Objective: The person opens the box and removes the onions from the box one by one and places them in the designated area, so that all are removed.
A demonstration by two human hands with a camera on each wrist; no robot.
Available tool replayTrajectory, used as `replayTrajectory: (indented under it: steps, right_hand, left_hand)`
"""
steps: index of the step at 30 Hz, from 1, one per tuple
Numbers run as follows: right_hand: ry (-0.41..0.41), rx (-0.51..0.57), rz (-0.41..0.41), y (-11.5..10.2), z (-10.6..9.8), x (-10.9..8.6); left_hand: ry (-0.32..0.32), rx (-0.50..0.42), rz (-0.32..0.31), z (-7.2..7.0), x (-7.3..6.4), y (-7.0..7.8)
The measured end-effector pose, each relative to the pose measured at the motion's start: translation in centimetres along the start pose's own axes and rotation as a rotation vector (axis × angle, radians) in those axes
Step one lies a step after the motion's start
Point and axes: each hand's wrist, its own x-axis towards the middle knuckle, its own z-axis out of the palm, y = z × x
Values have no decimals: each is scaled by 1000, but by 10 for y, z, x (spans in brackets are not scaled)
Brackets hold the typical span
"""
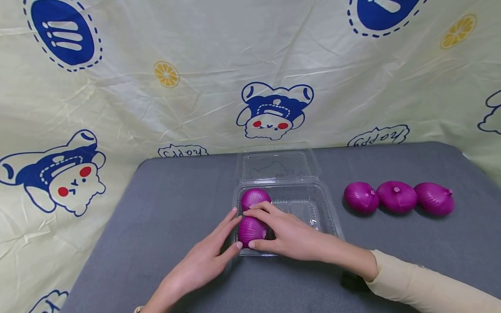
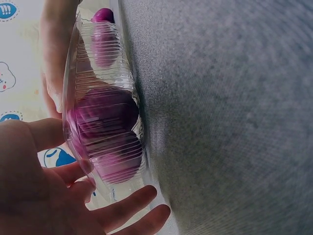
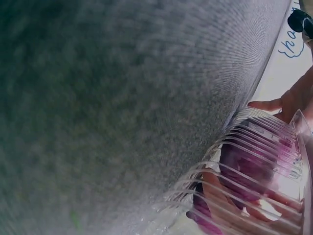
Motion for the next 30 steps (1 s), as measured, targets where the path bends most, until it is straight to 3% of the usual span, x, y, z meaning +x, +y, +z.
replayTrajectory:
  steps: [7,17,30]
  right_hand:
    - [-2,12,-1,-4,3,3]
    - [19,8,-12,-4,2,4]
    - [22,34,13,-1,-8,-5]
  left_hand:
    - [-11,-2,-22,0,1,0]
    - [-3,3,5,0,0,1]
    - [-20,-6,-24,0,2,1]
